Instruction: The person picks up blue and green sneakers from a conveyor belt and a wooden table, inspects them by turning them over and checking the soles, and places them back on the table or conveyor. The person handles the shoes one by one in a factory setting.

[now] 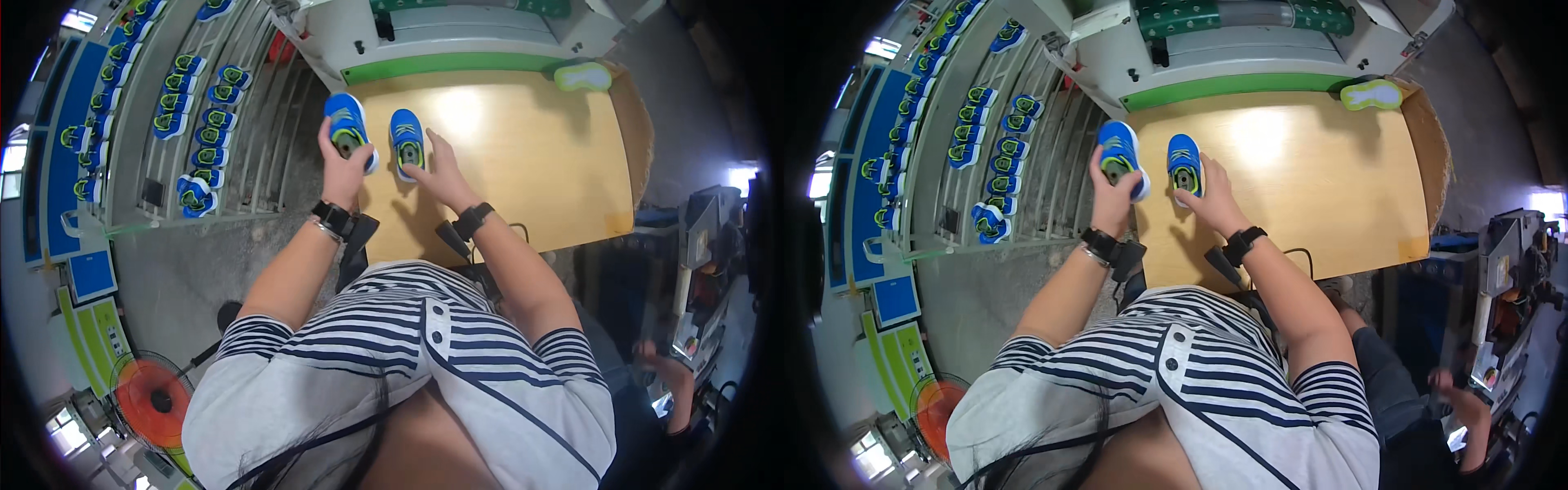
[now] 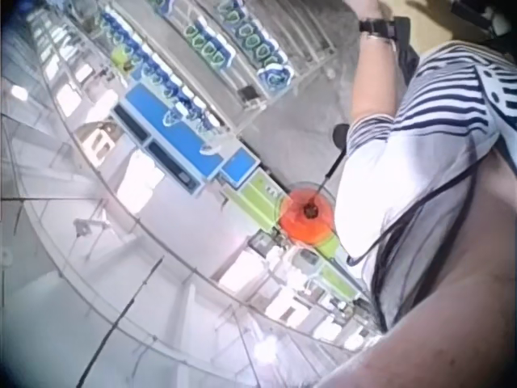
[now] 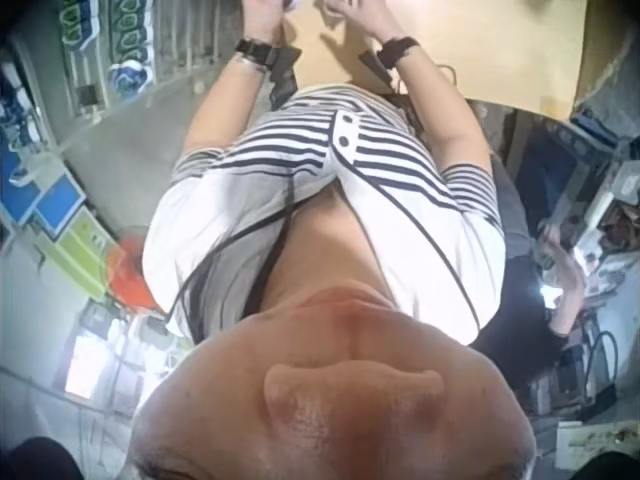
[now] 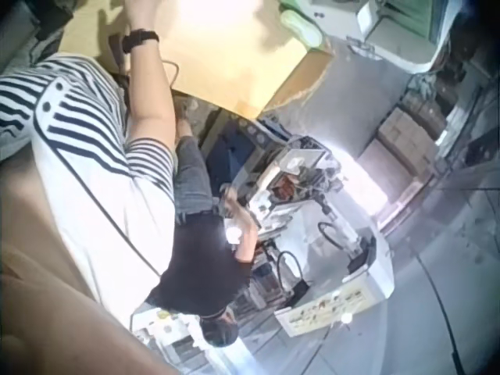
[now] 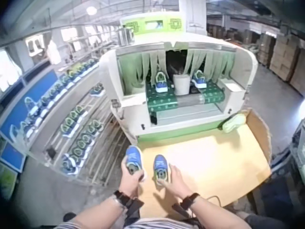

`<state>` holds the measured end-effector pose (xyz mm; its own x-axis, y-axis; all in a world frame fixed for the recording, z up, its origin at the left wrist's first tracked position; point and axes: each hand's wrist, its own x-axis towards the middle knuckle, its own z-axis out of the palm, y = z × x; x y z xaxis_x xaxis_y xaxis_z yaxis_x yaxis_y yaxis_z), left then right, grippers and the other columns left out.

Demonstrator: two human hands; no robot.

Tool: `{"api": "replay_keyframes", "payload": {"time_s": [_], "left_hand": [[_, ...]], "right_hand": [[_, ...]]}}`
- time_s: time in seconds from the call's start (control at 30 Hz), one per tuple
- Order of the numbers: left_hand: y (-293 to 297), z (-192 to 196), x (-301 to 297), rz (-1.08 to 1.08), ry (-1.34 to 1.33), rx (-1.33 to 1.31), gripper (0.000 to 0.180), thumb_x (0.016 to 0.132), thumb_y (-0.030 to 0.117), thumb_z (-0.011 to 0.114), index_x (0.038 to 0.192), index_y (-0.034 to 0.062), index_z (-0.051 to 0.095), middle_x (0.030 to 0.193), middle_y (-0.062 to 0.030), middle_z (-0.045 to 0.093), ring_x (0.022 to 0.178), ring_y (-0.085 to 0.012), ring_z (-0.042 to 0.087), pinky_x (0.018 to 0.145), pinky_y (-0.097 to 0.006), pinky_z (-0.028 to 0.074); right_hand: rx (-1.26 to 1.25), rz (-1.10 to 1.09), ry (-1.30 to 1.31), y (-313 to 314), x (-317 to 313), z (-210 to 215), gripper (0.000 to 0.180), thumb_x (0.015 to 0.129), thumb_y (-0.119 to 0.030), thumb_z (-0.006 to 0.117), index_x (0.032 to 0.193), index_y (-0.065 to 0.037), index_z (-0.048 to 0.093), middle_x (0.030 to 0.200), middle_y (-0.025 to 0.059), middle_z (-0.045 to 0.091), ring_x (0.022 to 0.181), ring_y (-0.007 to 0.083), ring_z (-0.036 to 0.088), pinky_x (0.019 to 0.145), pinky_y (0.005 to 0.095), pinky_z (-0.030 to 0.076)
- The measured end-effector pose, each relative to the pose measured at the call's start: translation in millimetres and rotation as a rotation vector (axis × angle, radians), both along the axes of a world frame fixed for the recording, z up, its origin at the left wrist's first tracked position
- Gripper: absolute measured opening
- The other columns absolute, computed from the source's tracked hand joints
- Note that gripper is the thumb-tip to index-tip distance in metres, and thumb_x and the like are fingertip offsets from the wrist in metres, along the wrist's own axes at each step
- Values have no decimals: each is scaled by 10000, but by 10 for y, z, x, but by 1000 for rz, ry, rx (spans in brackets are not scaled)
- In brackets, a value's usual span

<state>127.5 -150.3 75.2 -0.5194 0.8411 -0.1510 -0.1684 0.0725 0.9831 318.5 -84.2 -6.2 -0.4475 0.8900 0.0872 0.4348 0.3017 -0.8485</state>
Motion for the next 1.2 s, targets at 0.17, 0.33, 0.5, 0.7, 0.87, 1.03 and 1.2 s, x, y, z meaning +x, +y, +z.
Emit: {"api": "replay_keyframes", "payload": {"time_s": [0.17, 0.33, 0.5, 0.7, 0.87, 1.03, 1.2], "left_hand": [[-215, -930, 205, -158, 544, -205, 911, 804, 92, 732, 1519, -9, 177, 1532, -290, 273, 1457, -425, 252, 1206, -454, 221], [-1, -678, 235, -248, 248, -173, 837, 835, 78, 717, 1521, 53, 239, 1415, -209, 452, 1297, -285, 488, 1095, -382, 398], [682, 573, 365, -320, 33, 37, 732, 875, 40, 670, 1506, 57, 298, 1380, -135, 489, 1251, -226, 507, 1079, -350, 404], [2152, 1488, 236, -217, 476, 439, 719, 863, 82, 661, 1504, 91, 336, 1402, -190, 474, 1260, -289, 508, 1076, -375, 408], [3326, 1163, -60, -69, 782, 183, 780, 848, 315, 719, 1468, -5, 369, 1418, -280, 480, 1303, -398, 498, 1085, -414, 402], [2634, 964, 16, -117, 559, 395, 640, 966, 217, 643, 1496, 8, 353, 1474, -195, 470, 1361, -293, 455, 1121, -386, 359], [1079, 176, -193, -637, 937, -3, 406, 924, 118, 646, 1315, 38, 572, 1478, -170, 478, 1394, -340, 428, 1152, -425, 336]], "right_hand": [[35, 23, 9, -14, -265, -206, 940, 743, -240, 801, 1521, -56, 307, 1406, 298, 452, 1288, 467, 457, 1095, 491, 385], [-167, -43, 248, 204, 79, 126, 873, 771, -96, 701, 1537, -58, 284, 1388, 242, 504, 1280, 389, 504, 1091, 434, 406], [-297, -109, 449, 825, 607, 969, 717, 869, -77, 656, 1517, -85, 349, 1437, 142, 465, 1283, 244, 495, 1075, 358, 410], [334, -226, 493, 1959, 885, 2048, 599, 889, -66, 659, 1444, -69, 431, 1400, 118, 498, 1251, 218, 514, 1055, 330, 420], [420, -365, -90, 3244, 787, 1941, 690, 868, -356, 708, 1472, -180, 425, 1384, 168, 553, 1248, 361, 551, 1051, 462, 418], [704, -347, 122, 3313, 1022, 1612, 736, 852, -423, 736, 1469, -156, 436, 1375, 174, 562, 1243, 385, 543, 1037, 458, 426], [-19, -921, -439, 2728, 2695, 456, 566, 949, -556, 518, 1074, -35, 699, 1093, 229, 696, 1081, 399, 641, 955, 491, 467]]}}
